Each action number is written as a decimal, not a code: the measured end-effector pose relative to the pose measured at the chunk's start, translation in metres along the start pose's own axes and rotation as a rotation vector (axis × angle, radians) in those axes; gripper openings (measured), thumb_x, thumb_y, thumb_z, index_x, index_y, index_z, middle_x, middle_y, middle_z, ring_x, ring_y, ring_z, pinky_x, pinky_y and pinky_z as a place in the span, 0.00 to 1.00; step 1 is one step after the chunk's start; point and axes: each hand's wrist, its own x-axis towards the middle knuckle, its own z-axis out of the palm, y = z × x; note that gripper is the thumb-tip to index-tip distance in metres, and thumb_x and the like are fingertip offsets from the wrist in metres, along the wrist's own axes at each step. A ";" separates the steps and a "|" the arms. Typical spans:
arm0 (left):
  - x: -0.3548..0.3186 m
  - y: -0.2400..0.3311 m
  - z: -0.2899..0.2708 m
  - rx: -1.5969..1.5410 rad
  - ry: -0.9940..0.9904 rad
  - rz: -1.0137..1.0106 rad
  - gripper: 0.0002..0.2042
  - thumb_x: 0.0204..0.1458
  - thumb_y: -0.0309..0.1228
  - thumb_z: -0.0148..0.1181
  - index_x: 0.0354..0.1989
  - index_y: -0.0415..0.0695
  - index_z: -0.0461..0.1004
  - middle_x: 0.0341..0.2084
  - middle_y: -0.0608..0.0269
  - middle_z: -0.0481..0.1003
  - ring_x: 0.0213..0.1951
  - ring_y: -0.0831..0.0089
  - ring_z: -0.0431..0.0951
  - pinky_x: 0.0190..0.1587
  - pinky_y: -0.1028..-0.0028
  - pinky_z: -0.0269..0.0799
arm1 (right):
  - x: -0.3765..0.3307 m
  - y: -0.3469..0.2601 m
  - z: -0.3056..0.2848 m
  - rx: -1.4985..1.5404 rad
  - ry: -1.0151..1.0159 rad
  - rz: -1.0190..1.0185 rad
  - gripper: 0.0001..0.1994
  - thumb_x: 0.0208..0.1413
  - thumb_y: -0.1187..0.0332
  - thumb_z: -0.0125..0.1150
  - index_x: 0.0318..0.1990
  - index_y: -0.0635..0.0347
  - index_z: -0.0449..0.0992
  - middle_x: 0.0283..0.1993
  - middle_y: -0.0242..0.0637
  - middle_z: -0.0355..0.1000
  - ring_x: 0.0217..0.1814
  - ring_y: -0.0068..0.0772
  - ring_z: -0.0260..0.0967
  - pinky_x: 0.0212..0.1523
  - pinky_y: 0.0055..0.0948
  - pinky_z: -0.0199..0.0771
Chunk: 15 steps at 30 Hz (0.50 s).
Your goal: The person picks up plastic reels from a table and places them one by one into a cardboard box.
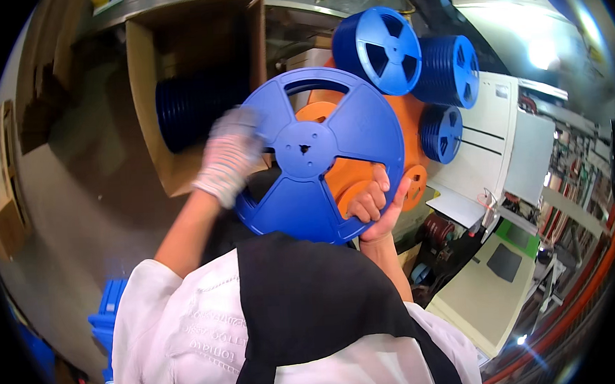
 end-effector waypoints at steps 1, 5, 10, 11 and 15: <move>-0.004 -0.035 0.006 -0.250 0.110 -0.279 0.22 0.58 0.39 0.49 0.57 0.39 0.68 0.57 0.45 0.68 0.60 0.47 0.65 0.64 0.56 0.59 | 0.003 -0.001 0.007 -0.020 -0.010 -0.006 0.23 0.61 0.42 0.51 0.36 0.53 0.60 0.15 0.22 0.47 0.12 0.15 0.43 0.14 0.19 0.42; -0.016 -0.060 -0.013 -0.023 0.395 -0.248 0.22 0.61 0.42 0.48 0.56 0.40 0.70 0.55 0.44 0.70 0.60 0.48 0.65 0.63 0.59 0.60 | 0.011 -0.005 0.016 -0.057 -0.029 -0.059 0.23 0.61 0.42 0.52 0.39 0.55 0.62 0.17 0.23 0.48 0.13 0.16 0.43 0.15 0.19 0.44; 0.000 0.030 -0.033 -0.517 0.191 -0.259 0.25 0.54 0.43 0.59 0.56 0.38 0.70 0.43 0.44 0.76 0.47 0.48 0.76 0.53 0.61 0.70 | 0.042 0.009 0.034 -0.285 -0.088 -0.040 0.27 0.59 0.37 0.48 0.41 0.55 0.66 0.19 0.24 0.50 0.15 0.18 0.47 0.18 0.22 0.49; 0.002 0.037 -0.022 -0.691 -0.040 -0.291 0.35 0.53 0.47 0.61 0.65 0.39 0.60 0.47 0.42 0.74 0.51 0.50 0.75 0.56 0.63 0.68 | 0.047 0.017 0.044 -0.378 -0.087 -0.031 0.28 0.58 0.36 0.47 0.42 0.55 0.67 0.19 0.24 0.50 0.16 0.19 0.47 0.19 0.22 0.50; 0.002 0.058 -0.005 -1.323 -0.200 -0.363 0.46 0.52 0.47 0.63 0.73 0.44 0.42 0.63 0.47 0.62 0.61 0.59 0.66 0.62 0.68 0.62 | 0.051 0.061 0.070 -0.873 0.020 0.027 0.36 0.55 0.35 0.52 0.55 0.61 0.67 0.32 0.34 0.69 0.32 0.30 0.70 0.33 0.31 0.72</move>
